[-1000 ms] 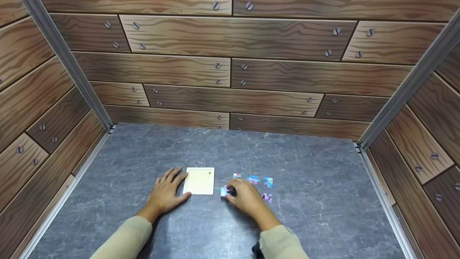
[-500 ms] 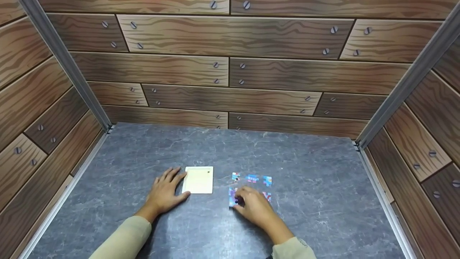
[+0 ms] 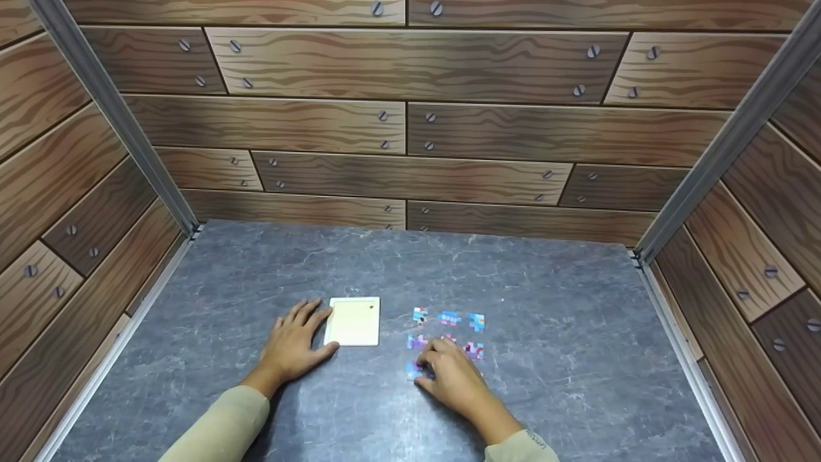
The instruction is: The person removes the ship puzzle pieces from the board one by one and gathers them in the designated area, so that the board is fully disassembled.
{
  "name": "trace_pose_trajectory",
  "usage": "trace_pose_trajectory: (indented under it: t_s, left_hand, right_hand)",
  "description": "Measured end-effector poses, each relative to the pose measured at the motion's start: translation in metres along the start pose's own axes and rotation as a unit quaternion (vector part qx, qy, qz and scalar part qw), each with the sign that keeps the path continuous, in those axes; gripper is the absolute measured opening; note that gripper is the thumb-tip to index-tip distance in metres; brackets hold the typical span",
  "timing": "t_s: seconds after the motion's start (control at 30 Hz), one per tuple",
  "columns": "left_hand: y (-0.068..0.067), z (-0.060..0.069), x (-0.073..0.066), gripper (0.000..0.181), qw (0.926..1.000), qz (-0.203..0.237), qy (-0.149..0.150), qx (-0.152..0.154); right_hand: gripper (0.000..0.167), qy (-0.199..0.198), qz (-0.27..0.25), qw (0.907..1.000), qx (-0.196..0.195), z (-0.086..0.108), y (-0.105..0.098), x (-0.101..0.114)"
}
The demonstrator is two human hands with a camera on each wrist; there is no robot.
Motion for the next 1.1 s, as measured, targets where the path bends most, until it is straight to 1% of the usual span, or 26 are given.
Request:
trace_pose_trajectory:
  t_s: [0.33, 0.5, 0.67, 0.83, 1.0, 1.1]
  left_hand:
    - [-0.002, 0.001, 0.002, 0.087, 0.9999, -0.011, -0.01, 0.009]
    - [-0.002, 0.002, 0.004, 0.088, 0.9999, -0.012, -0.006, 0.007]
    - [-0.001, 0.003, 0.007, 0.088, 0.9999, -0.009, -0.001, 0.004]
    - [-0.001, 0.004, 0.009, 0.086, 1.0, -0.008, 0.002, 0.0]
    - [-0.001, 0.004, 0.009, 0.083, 0.9999, -0.002, 0.011, -0.012]
    - [0.0, 0.006, 0.01, 0.082, 0.9999, -0.004, 0.008, -0.007]
  right_hand:
    - [0.027, 0.007, -0.009, 0.9999, -0.009, 0.001, 0.002, 0.001]
    - [0.029, 0.02, -0.016, 0.9997, -0.007, 0.002, 0.004, 0.003]
    - [0.028, 0.032, -0.026, 0.9991, -0.002, 0.002, 0.006, 0.004]
    - [0.027, 0.035, -0.034, 0.9988, -0.006, 0.002, 0.008, 0.006]
    - [0.028, 0.037, -0.034, 0.9987, -0.009, 0.001, 0.01, 0.006]
    - [0.03, 0.048, -0.035, 0.9982, -0.011, 0.001, 0.01, 0.006]
Point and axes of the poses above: each hand's wrist, its own z-axis away from the middle knuckle, its own y-axis out of the palm, x = y × z, the point moved 6 cm from there along -z, towards the middle knuckle
